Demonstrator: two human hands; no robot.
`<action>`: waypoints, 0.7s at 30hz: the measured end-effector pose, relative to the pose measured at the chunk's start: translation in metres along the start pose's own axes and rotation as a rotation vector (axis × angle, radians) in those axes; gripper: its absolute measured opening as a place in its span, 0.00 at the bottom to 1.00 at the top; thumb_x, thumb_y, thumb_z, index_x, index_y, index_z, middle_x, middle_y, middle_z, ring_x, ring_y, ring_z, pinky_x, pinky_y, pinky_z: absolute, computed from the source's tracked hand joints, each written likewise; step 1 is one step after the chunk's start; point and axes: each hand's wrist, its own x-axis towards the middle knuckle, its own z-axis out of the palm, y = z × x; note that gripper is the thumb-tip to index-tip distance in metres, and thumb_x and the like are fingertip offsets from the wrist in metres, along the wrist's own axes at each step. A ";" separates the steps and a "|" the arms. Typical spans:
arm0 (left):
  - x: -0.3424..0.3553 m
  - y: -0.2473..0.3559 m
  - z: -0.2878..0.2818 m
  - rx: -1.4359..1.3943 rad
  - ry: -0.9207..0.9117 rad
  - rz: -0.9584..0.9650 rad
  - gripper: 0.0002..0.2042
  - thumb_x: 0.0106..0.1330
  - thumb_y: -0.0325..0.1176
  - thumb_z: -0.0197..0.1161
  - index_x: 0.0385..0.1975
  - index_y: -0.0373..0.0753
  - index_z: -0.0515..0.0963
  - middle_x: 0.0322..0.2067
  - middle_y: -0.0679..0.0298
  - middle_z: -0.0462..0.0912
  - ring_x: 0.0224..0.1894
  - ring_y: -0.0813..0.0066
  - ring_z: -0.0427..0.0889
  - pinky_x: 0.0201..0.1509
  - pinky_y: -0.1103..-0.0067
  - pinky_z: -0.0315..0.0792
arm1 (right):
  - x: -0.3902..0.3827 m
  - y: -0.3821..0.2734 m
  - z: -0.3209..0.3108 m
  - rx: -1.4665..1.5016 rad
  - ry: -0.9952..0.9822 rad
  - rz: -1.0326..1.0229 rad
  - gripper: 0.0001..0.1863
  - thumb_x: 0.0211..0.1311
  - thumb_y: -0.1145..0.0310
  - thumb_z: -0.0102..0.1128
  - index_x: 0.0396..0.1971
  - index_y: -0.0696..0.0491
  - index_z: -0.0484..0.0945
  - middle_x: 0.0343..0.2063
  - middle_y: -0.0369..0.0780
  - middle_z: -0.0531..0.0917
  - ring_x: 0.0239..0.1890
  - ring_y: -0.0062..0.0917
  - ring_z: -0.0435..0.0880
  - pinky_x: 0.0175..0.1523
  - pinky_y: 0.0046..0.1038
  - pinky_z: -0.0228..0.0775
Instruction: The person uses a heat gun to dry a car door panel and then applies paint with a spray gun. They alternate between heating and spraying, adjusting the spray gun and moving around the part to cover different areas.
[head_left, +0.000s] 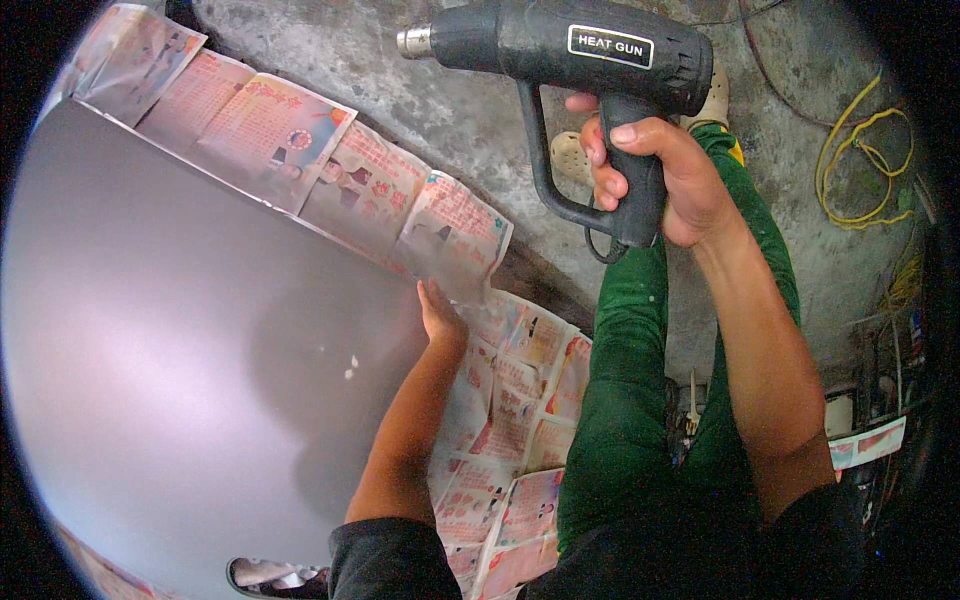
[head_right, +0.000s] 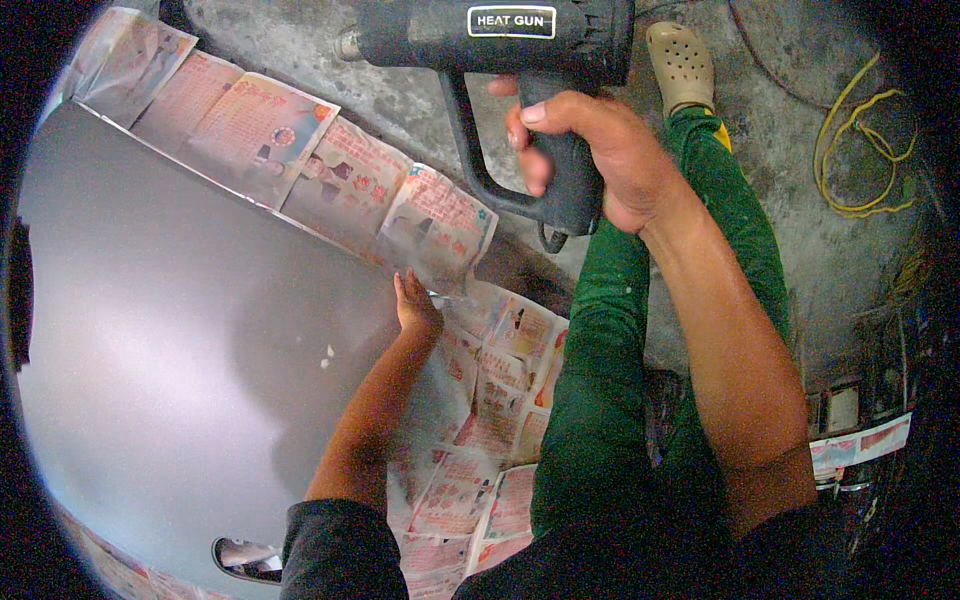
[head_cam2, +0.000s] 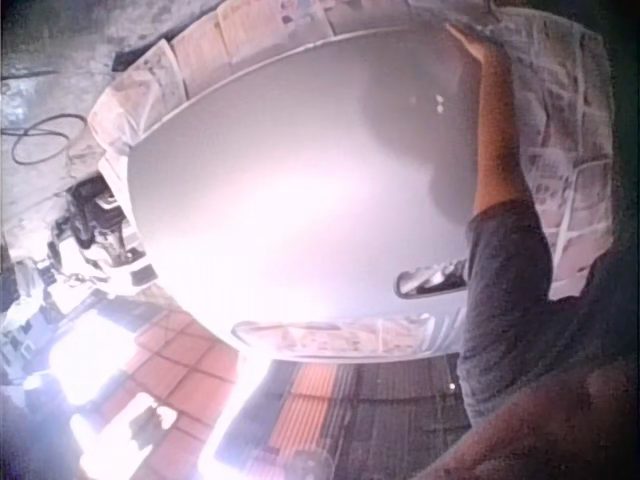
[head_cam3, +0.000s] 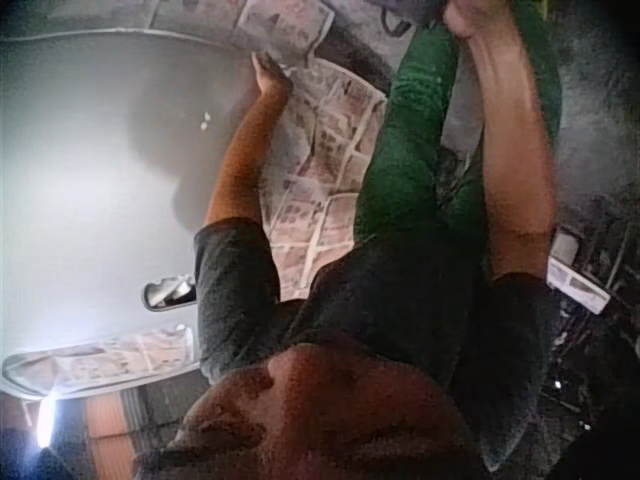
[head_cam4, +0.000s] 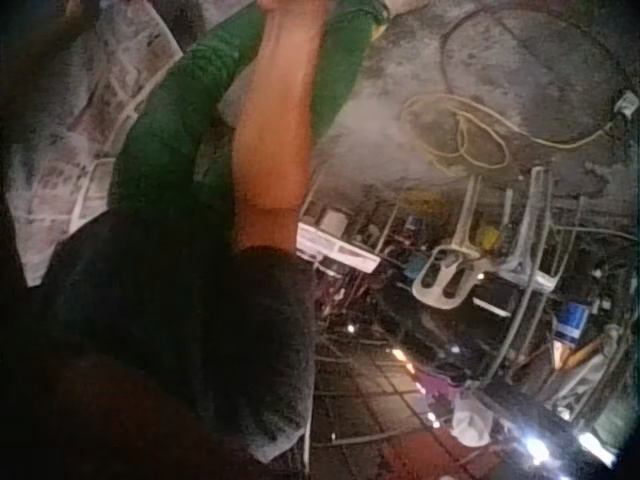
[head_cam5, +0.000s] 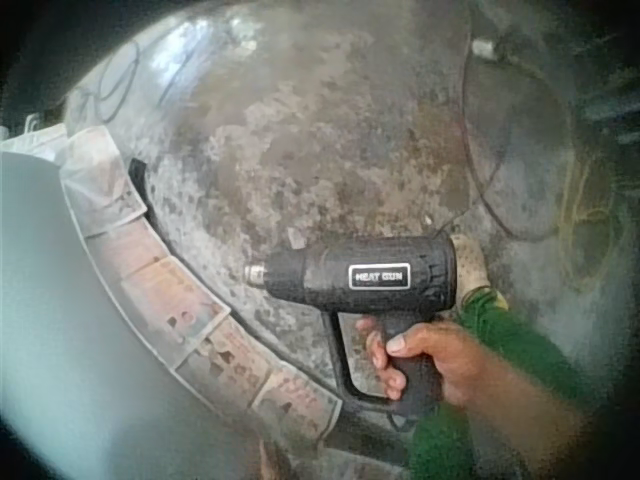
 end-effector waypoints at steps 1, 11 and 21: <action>0.000 0.001 0.000 0.017 -0.004 0.006 0.33 0.73 0.50 0.35 0.72 0.35 0.50 0.75 0.57 0.46 0.77 0.59 0.37 0.74 0.48 0.23 | 0.000 0.001 0.000 0.002 0.007 -0.001 0.24 0.61 0.65 0.56 0.56 0.61 0.71 0.30 0.36 0.78 0.24 0.18 0.74 0.33 0.26 0.72; -0.059 0.030 -0.054 -0.647 0.605 0.037 0.27 0.71 0.43 0.46 0.65 0.31 0.64 0.67 0.51 0.65 0.72 0.48 0.56 0.73 0.51 0.47 | -0.003 0.002 0.001 -0.033 0.014 0.032 0.23 0.61 0.64 0.57 0.54 0.59 0.72 0.28 0.35 0.78 0.22 0.18 0.74 0.31 0.25 0.71; -0.250 0.119 -0.182 -1.565 0.633 0.269 0.29 0.61 0.45 0.64 0.59 0.36 0.71 0.63 0.44 0.65 0.65 0.42 0.63 0.69 0.56 0.59 | -0.008 0.071 0.054 -0.389 -0.356 0.459 0.14 0.56 0.62 0.64 0.36 0.56 0.78 0.21 0.35 0.79 0.22 0.18 0.78 0.32 0.25 0.71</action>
